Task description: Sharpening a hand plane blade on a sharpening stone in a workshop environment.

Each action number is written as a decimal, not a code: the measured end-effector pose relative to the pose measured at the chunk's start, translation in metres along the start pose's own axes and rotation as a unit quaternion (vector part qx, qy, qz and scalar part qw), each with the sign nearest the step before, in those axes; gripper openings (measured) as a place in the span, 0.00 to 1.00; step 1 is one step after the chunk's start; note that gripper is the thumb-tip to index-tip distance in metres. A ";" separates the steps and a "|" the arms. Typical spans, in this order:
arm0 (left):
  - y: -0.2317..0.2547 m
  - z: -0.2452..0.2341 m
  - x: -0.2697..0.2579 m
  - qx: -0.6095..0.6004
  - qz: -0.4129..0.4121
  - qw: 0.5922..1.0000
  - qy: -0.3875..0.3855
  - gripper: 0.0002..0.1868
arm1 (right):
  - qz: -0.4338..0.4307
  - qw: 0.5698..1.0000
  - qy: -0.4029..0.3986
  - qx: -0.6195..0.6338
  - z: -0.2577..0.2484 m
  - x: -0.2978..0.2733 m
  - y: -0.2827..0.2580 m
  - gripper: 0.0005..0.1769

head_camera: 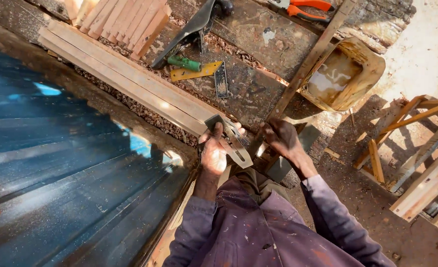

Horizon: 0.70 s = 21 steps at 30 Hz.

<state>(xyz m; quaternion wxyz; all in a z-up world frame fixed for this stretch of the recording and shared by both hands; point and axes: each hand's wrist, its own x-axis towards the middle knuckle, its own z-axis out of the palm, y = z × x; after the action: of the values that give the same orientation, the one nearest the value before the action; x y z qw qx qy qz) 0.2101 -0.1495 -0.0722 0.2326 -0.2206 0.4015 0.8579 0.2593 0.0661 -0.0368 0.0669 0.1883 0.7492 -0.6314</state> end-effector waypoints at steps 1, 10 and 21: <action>-0.019 -0.046 0.022 0.008 0.016 1.000 0.015 0.11 | -0.024 0.996 -0.002 -0.085 0.003 0.027 0.046 0.18; 0.011 0.025 -0.015 0.124 0.027 0.990 0.054 0.16 | -0.182 0.938 -0.002 -0.295 0.027 0.131 0.097 0.11; 0.046 0.106 -0.021 0.182 -0.061 0.970 0.151 0.19 | -0.181 0.957 0.066 -0.216 0.020 0.125 0.064 0.20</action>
<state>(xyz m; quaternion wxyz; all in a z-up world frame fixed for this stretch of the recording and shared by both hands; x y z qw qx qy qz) 0.1797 -0.0964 0.0284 0.2577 -0.3257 0.5673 0.7111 0.1651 0.0801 -0.1421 -0.0589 0.0718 0.8918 -0.4427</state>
